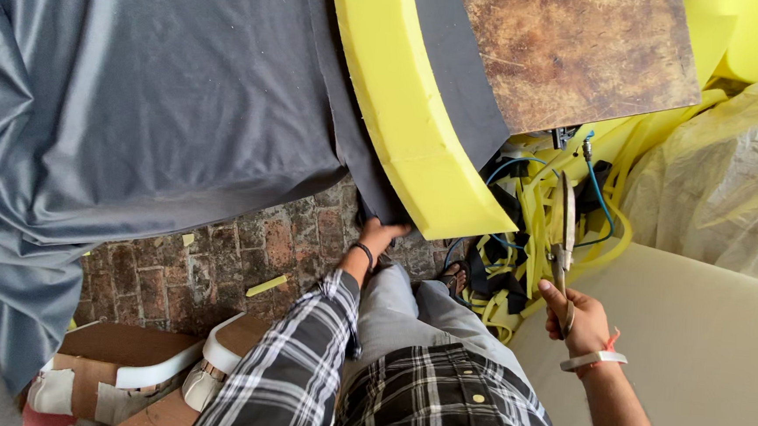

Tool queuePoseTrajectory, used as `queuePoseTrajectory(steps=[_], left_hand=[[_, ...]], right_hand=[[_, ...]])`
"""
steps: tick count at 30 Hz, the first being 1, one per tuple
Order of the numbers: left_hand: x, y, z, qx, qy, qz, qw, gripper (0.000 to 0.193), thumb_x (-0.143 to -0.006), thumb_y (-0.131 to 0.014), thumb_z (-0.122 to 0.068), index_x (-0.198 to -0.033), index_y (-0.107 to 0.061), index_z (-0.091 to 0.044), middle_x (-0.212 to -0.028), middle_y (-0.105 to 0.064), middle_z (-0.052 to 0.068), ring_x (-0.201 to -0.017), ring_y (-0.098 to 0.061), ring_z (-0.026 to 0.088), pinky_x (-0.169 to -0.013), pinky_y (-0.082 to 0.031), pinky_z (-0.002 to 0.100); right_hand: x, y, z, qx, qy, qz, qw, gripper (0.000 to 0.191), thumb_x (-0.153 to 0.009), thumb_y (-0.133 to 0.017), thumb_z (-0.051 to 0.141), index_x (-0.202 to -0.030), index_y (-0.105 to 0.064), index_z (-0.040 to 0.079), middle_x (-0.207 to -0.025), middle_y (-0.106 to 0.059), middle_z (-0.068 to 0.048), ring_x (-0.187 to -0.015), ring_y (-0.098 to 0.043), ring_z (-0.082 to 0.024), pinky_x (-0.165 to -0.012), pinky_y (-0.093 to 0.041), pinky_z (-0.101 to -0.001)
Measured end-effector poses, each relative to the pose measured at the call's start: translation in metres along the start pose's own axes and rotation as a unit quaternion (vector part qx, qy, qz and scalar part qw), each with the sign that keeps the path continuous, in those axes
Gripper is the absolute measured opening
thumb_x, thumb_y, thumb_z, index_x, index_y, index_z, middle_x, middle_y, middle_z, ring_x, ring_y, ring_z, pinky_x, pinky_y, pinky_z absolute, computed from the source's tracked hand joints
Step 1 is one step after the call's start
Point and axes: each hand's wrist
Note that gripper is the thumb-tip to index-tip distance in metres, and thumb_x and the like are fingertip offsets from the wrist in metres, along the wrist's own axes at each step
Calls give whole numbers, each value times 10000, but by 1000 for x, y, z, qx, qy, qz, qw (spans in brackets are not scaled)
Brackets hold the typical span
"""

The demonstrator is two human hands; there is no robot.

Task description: The person lays dark fabric on a work table, places a curved yellow foam piece on top as a template, and cuts the fabric around the foam's curved edge with shears. They lift and reposition the foam piece, spread and smooth the fabric, and continue trimming along the curve.

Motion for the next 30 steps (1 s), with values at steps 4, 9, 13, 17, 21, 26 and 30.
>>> queuePoseTrajectory(steps=[4, 9, 13, 17, 21, 26, 30], left_hand=[[18, -21, 36, 12, 73, 36, 997, 449, -781, -841, -233, -1131, -739, 30, -1072, -762, 91, -996, -690, 230, -879, -524, 386], [26, -30, 58, 250, 99, 114, 956, 257, -889, -748, -147, -1074, -714, 28, -1070, -763, 119, -1022, -741, 250, -926, -584, 378], [38, -36, 70, 304, 104, 90, 943, 93, -914, -726, -70, -960, -678, -4, -946, -727, 117, -868, -749, 268, -810, -617, 396], [44, -35, 75, 333, 108, 59, 935, 82, -896, -731, -53, -908, -668, -1, -890, -726, 132, -839, -736, 272, -808, -614, 415], [48, -39, 85, 424, 86, 9, 902, 98, -888, -697, -47, -973, -656, -23, -959, -691, 102, -963, -679, 285, -939, -568, 478], [43, -70, 81, 592, 6, -92, 801, 344, -815, -560, -95, -1150, -587, -19, -1317, -626, 136, -1284, -538, 360, -1151, -365, 610], [35, -105, 64, 700, -55, -107, 704, 623, -755, -552, -231, -1358, -562, -73, -1475, -536, 117, -1365, -474, 357, -1186, -268, 581]], right_hand=[[-12, 3, 9, 54, 3, 4, 999, 464, -877, -747, 473, -771, -659, 30, -594, -535, -59, -489, -495, -153, -475, -417, -313], [-31, 19, -13, 67, 13, 29, 997, 541, -864, -735, 552, -820, -636, 22, -622, -531, -46, -536, -511, -153, -508, -447, -324], [-63, 44, -43, 124, 12, 106, 987, 660, -871, -710, 611, -876, -632, -45, -696, -585, -79, -615, -591, -187, -597, -525, -345], [-102, 55, -69, 220, -32, 161, 962, 631, -834, -663, 628, -992, -714, 19, -791, -663, -88, -700, -643, -181, -664, -557, -338], [-146, 41, -82, 226, -73, 239, 942, 651, -836, -692, 618, -996, -703, -13, -804, -658, -90, -700, -652, -192, -633, -546, -356], [-174, 36, -71, 219, -41, 263, 939, 661, -864, -689, 632, -930, -649, -24, -703, -634, -77, -608, -618, -193, -576, -504, -334], [-179, 43, -59, 162, -46, 273, 947, 599, -840, -705, 614, -918, -632, 24, -715, -603, -47, -632, -611, -175, -580, -507, -333]])
Point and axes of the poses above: each hand's wrist, its own x-axis away from the middle knuckle, its own y-axis out of the back of the hand, z = x × y
